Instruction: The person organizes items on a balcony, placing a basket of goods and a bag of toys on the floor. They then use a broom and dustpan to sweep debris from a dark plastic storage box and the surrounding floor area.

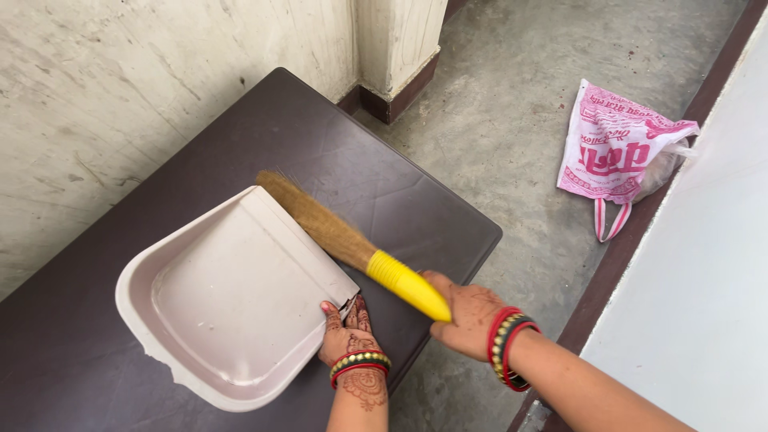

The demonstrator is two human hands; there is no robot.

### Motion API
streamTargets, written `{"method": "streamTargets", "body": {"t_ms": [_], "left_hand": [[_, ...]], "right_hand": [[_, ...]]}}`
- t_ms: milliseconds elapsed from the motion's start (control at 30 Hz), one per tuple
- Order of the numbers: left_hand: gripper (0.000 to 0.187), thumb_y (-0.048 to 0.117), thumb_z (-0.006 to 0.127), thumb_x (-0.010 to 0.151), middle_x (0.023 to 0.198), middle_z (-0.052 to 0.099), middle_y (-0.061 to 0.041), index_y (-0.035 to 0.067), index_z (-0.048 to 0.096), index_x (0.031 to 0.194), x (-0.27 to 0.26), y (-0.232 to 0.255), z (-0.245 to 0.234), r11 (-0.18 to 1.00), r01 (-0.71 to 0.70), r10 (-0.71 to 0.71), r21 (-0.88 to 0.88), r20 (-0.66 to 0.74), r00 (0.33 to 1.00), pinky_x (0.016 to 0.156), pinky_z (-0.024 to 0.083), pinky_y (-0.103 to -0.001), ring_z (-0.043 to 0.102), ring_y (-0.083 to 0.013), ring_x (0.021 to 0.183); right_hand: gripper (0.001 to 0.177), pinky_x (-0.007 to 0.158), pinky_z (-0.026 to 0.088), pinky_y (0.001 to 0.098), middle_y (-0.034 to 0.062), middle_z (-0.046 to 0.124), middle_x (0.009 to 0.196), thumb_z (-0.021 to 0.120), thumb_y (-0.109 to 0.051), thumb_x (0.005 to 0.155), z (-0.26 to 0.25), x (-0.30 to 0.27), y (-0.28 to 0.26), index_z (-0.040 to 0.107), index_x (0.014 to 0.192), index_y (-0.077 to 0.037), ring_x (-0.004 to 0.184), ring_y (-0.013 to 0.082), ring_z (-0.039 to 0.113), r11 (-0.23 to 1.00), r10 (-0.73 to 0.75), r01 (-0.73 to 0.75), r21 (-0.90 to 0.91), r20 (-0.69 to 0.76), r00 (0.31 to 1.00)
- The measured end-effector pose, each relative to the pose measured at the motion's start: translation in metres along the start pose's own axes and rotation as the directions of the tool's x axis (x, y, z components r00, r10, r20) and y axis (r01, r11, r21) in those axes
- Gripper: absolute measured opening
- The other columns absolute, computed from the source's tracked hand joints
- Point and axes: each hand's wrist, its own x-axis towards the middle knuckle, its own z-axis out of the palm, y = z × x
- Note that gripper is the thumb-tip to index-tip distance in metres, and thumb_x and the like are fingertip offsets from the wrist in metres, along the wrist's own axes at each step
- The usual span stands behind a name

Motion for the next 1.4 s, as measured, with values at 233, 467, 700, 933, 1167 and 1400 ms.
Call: {"method": "streamTargets", "body": {"t_ms": [233,467,700,933,1167,1400], "left_hand": [[0.06,0.013,0.075,0.088,0.117,0.066,-0.029,-0.017,0.045,0.13,-0.005,-0.006,0.001,0.998,-0.057,0.057,-0.006,-0.045,0.997,0.091,0.06,-0.044,0.073,-0.0397,0.101],[0.06,0.013,0.075,0.089,0.118,0.066,-0.028,-0.016,0.044,0.131,-0.012,0.0,0.009,0.996,-0.049,0.055,0.074,-0.069,0.996,0.091,0.065,-0.044,0.072,-0.0386,0.102],[0.054,0.012,0.075,0.087,0.115,0.068,-0.026,-0.014,0.051,0.128,-0.008,0.028,0.05,0.996,-0.076,0.077,0.039,-0.033,0.996,0.083,0.065,-0.043,0.072,-0.0381,0.098],[0.05,0.013,0.077,0.086,0.116,0.069,-0.019,-0.009,0.057,0.127,-0.016,0.066,0.086,0.996,-0.089,0.088,0.021,0.02,0.996,0.081,0.066,-0.04,0.072,-0.0305,0.099],[0.054,0.013,0.077,0.085,0.12,0.066,-0.019,-0.006,0.054,0.13,-0.013,0.076,0.1,0.996,-0.023,0.027,0.084,-0.05,0.998,0.081,0.067,-0.043,0.07,-0.0323,0.101],[0.05,0.012,0.077,0.084,0.118,0.067,-0.02,-0.007,0.056,0.125,0.028,0.063,0.1,0.993,-0.02,0.025,0.115,-0.045,0.999,0.079,0.066,-0.044,0.069,-0.0313,0.1]], "right_hand": [[0.1,0.101,0.052,0.0461,0.0253,0.072,0.104,0.064,-0.029,0.081,-0.04,0.002,0.044,0.009,0.164,-0.029,0.103,0.0414,0.07,0.97,0.207,-0.229,-0.084,-0.214,0.955],[0.095,0.104,0.051,0.0455,0.0245,0.074,0.107,0.064,-0.026,0.08,-0.065,0.02,0.043,0.016,0.162,-0.031,0.107,0.0398,0.071,0.944,0.257,-0.287,-0.161,-0.185,0.949],[0.092,0.103,0.051,0.0436,0.0206,0.069,0.119,0.066,-0.027,0.077,-0.043,0.05,-0.023,0.022,0.157,-0.028,0.111,0.0388,0.067,0.985,0.042,-0.056,-0.165,-0.092,0.995],[0.098,0.103,0.051,0.0447,0.0219,0.068,0.119,0.068,-0.028,0.077,-0.06,0.054,-0.025,0.017,0.161,-0.029,0.11,0.0391,0.067,0.973,0.06,-0.124,-0.197,-0.303,0.951],[0.091,0.102,0.053,0.0441,0.0143,0.069,0.122,0.061,-0.028,0.084,-0.088,0.066,-0.004,0.016,0.162,-0.034,0.111,0.0335,0.07,0.838,0.264,-0.386,-0.386,-0.333,0.905],[0.087,0.1,0.054,0.0442,0.0139,0.072,0.117,0.06,-0.025,0.084,-0.097,0.103,-0.038,0.022,0.162,-0.029,0.112,0.0326,0.07,0.865,0.191,-0.318,-0.388,-0.332,0.924]]}}
